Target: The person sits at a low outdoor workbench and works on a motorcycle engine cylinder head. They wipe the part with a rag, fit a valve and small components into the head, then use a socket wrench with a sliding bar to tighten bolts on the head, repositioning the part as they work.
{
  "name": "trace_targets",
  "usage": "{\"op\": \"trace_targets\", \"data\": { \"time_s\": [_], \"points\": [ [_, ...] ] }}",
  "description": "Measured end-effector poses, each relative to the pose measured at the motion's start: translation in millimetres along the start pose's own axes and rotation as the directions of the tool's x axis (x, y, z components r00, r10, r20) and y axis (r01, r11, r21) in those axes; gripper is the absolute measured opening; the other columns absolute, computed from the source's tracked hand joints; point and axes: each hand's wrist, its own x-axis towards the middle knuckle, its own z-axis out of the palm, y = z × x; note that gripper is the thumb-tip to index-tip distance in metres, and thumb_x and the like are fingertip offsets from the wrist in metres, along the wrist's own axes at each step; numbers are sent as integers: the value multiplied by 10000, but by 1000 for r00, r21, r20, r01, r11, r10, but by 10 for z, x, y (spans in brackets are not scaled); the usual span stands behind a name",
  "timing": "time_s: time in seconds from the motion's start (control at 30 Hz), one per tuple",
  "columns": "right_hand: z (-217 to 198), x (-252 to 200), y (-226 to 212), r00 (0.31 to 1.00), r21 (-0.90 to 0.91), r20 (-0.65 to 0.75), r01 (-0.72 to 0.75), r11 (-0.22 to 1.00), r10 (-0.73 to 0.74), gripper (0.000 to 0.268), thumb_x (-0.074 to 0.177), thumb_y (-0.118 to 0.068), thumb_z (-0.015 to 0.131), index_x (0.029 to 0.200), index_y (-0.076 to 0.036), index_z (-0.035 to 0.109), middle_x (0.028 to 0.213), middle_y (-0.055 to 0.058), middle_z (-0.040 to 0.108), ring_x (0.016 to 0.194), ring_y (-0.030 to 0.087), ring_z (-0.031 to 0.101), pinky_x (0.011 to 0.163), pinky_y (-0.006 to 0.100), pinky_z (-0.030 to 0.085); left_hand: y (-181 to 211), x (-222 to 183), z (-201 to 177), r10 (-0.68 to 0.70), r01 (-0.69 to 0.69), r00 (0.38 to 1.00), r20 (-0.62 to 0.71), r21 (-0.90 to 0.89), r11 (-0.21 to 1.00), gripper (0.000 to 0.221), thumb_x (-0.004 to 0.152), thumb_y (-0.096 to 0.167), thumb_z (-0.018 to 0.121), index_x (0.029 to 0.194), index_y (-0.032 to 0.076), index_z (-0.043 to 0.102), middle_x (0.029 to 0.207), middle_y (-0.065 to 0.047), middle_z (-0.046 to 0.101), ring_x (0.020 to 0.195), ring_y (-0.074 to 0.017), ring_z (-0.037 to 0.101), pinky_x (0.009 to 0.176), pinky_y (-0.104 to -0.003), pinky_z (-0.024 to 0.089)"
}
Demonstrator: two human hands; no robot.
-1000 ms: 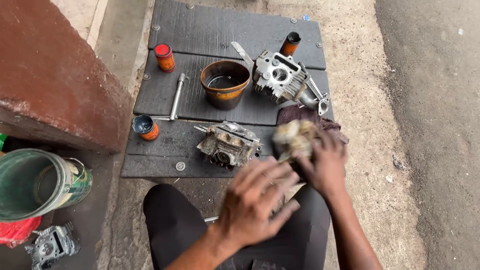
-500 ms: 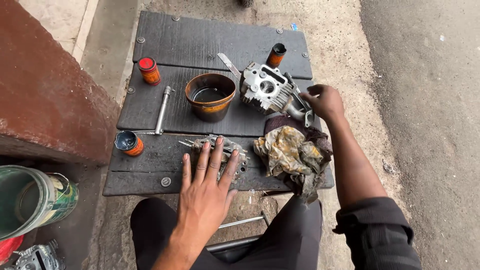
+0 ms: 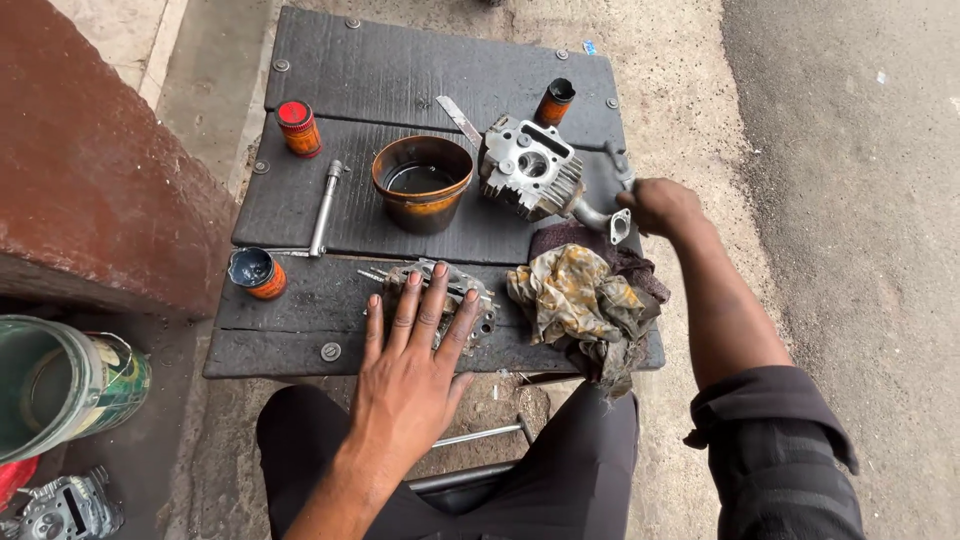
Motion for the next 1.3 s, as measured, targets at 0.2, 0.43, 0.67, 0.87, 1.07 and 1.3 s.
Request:
{"op": "trace_targets", "data": {
  "time_s": [0.2,0.43,0.67,0.87,1.07,1.3],
  "points": [
    [-339,-722,225,960,537,-277,123,835,37,391,1095,-372,458,1019,-22,614,799,105,636,691,197,592,651,376,512,1,2,-15,17,-17,1000,-15,-1,1000,947,813,451,723,1615,214,277,1699,-179,97,1556,-403,113,1180,-668,86],
    [-530,-2121,-367,873,823,-479,411,392,90,423,1111,-384,433,1041,-5,608,855,56,615,688,140,546,609,340,481,95,74,16,67,-82,969,-236,-55,995,730,914,457,689,1491,86,439,1603,-249,336,1472,-413,326,1206,-651,190],
    [-90,-2921,-1562,874,820,-486,455,347,3,316,1096,-289,527,1104,5,643,879,108,640,790,214,576,693,355,481,365,103,-506,10,-249,885,-466,-454,856,683,1004,400,639,1459,-80,473,1509,-297,521,1395,-422,525,1183,-494,405],
    [-269,-3199,-2284,690,379,-660,647,661,-297,174,987,-112,599,1116,5,605,1048,267,671,885,456,676,750,503,529,207,213,-372,-278,194,960,15,-752,629,470,985,433,578,1208,26,649,1015,-161,747,968,-319,731,842,-437,544],
    [-824,-3518,-2583,521,278,-804,755,594,-286,402,880,-57,641,1259,48,556,1166,271,662,1034,495,655,869,507,539,-293,659,-77,-386,-200,900,-200,-979,41,358,1074,305,556,1100,-26,688,962,-153,752,897,-249,711,807,-375,578],
    [457,-4240,-2566,418,341,-789,908,245,-451,197,862,-193,790,1018,-107,706,997,85,725,996,301,716,901,418,550,-1254,1369,-946,-585,-83,718,-379,-880,468,290,1097,352,496,1066,72,566,766,-88,672,642,-215,701,551,-360,578]
  ]
}}
